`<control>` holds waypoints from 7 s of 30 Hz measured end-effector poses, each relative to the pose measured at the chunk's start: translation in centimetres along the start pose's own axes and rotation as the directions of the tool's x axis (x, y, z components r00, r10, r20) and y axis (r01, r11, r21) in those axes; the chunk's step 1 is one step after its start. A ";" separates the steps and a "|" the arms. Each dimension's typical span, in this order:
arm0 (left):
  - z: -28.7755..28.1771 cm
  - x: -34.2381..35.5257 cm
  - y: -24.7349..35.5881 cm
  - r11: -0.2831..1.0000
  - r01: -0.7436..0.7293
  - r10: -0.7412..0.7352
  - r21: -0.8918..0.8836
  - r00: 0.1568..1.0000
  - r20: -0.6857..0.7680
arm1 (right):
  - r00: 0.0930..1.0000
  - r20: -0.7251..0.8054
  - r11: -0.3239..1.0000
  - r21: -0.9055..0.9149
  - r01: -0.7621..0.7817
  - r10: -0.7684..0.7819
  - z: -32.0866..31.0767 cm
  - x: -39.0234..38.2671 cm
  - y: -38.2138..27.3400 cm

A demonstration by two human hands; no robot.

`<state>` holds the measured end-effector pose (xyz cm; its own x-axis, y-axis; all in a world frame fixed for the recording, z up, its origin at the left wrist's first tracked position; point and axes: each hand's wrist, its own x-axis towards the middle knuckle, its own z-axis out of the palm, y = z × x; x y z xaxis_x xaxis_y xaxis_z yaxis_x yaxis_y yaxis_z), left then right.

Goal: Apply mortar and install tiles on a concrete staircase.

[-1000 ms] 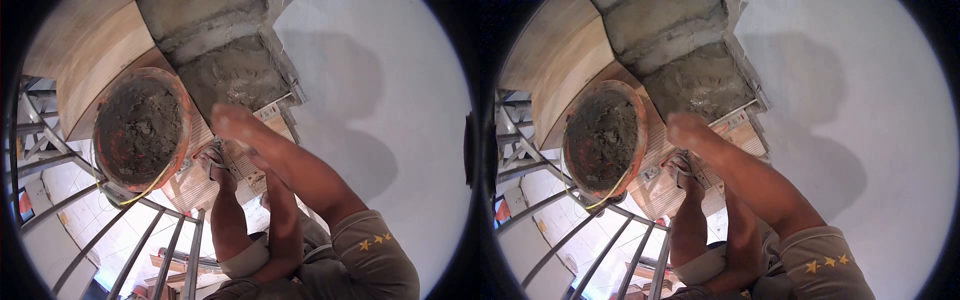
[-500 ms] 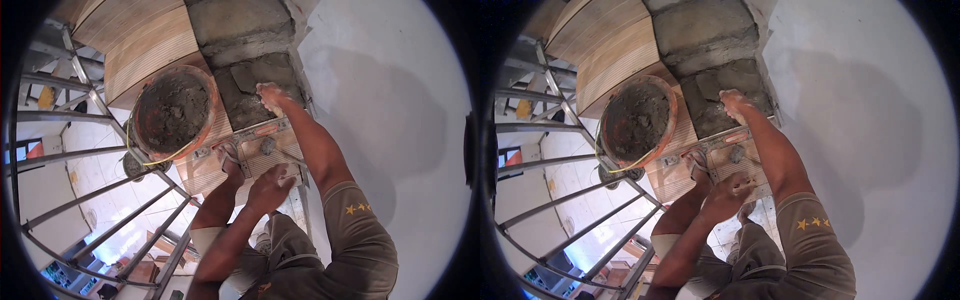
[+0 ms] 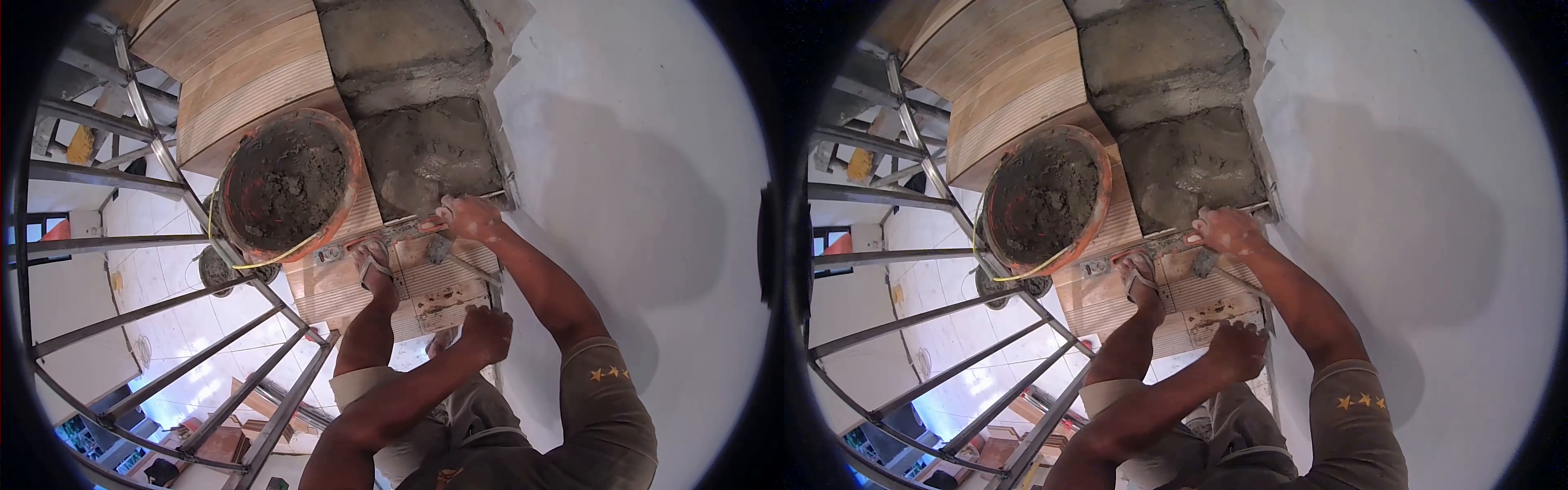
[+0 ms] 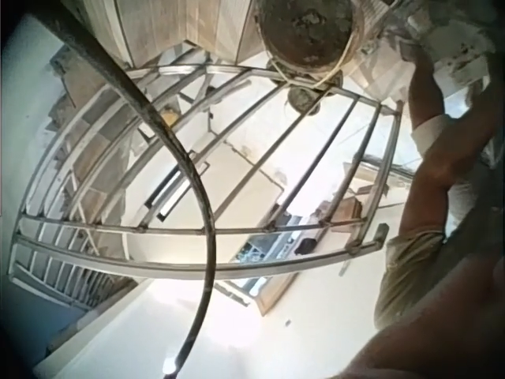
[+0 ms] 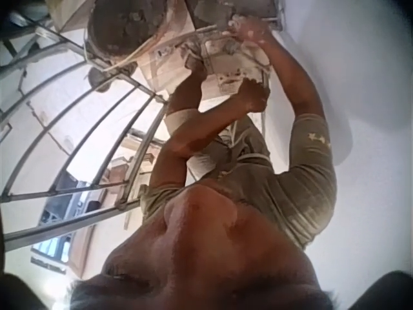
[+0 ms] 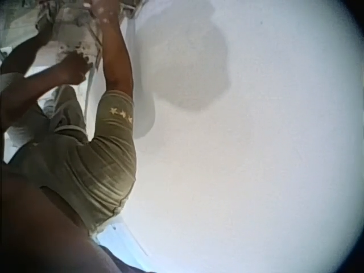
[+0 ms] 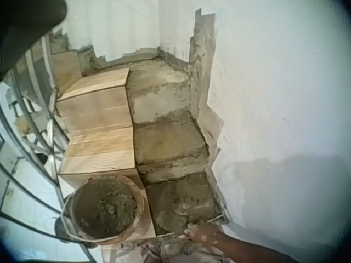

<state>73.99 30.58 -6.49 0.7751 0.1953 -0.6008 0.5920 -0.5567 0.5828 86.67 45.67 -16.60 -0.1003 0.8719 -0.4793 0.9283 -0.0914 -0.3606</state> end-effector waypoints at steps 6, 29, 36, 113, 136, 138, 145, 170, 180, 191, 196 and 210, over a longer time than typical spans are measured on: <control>1.5 1.7 0.0 0.999 0.023 -0.026 -0.031 0.994 -0.107 | 0.984 -0.175 0.998 -0.057 -0.040 0.029 -3.5 8.3 -1.6; 3.4 4.1 2.9 0.983 -0.135 0.126 0.125 0.989 0.077 | 0.841 -0.370 0.919 0.150 -0.365 0.395 3.0 0.1 5.6; 3.5 3.8 3.5 0.975 -0.188 0.148 0.117 0.946 0.287 | 0.905 0.166 0.630 0.668 -0.395 0.391 2.7 1.1 3.2; 5.6 4.2 6.4 0.929 -0.278 0.207 0.244 0.937 0.280 | 0.875 -0.283 0.913 0.229 -0.337 0.393 2.0 -1.8 3.8; 5.3 3.1 5.4 0.952 -0.254 0.194 0.174 0.933 0.302 | 0.825 -0.366 0.872 0.405 -0.276 0.430 9.3 -12.4 7.6; 5.3 3.3 5.7 0.942 -0.274 0.163 0.195 0.880 0.445 | 0.815 -0.514 0.959 0.223 -0.174 0.268 10.2 -9.3 8.4; 7.2 3.7 6.0 0.886 -0.293 0.088 0.359 0.867 0.490 | 0.958 -0.197 0.925 0.359 -0.128 0.209 7.8 -4.7 1.6; 4.7 4.3 6.6 0.938 -0.274 0.205 0.214 0.934 0.294 | 0.887 -0.118 0.890 0.161 -0.427 0.447 -0.1 -1.5 9.0; 4.4 3.7 6.7 0.932 -0.283 0.171 0.228 0.895 0.411 | 0.815 -0.308 0.855 0.352 -0.382 0.491 8.1 -13.5 7.0; 5.2 2.9 5.5 0.926 -0.285 0.173 0.247 0.903 0.394 | 0.812 0.005 0.388 0.877 -0.284 0.583 5.5 -5.0 7.0; 2.9 2.5 5.7 0.903 -0.341 0.110 0.262 0.771 0.627 | 0.817 0.122 0.405 0.821 -0.403 0.564 5.2 -1.2 -0.1; 3.6 3.1 6.3 0.896 -0.355 0.140 0.266 0.796 0.589 | 0.805 -0.197 0.825 0.228 -0.517 0.559 6.2 -9.8 2.4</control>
<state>79.34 24.82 -6.66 0.5695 -0.3984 -0.7190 0.1970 -0.7830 0.5900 87.69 33.92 -17.75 0.5089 0.7455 -0.4304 0.7359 -0.6362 -0.2318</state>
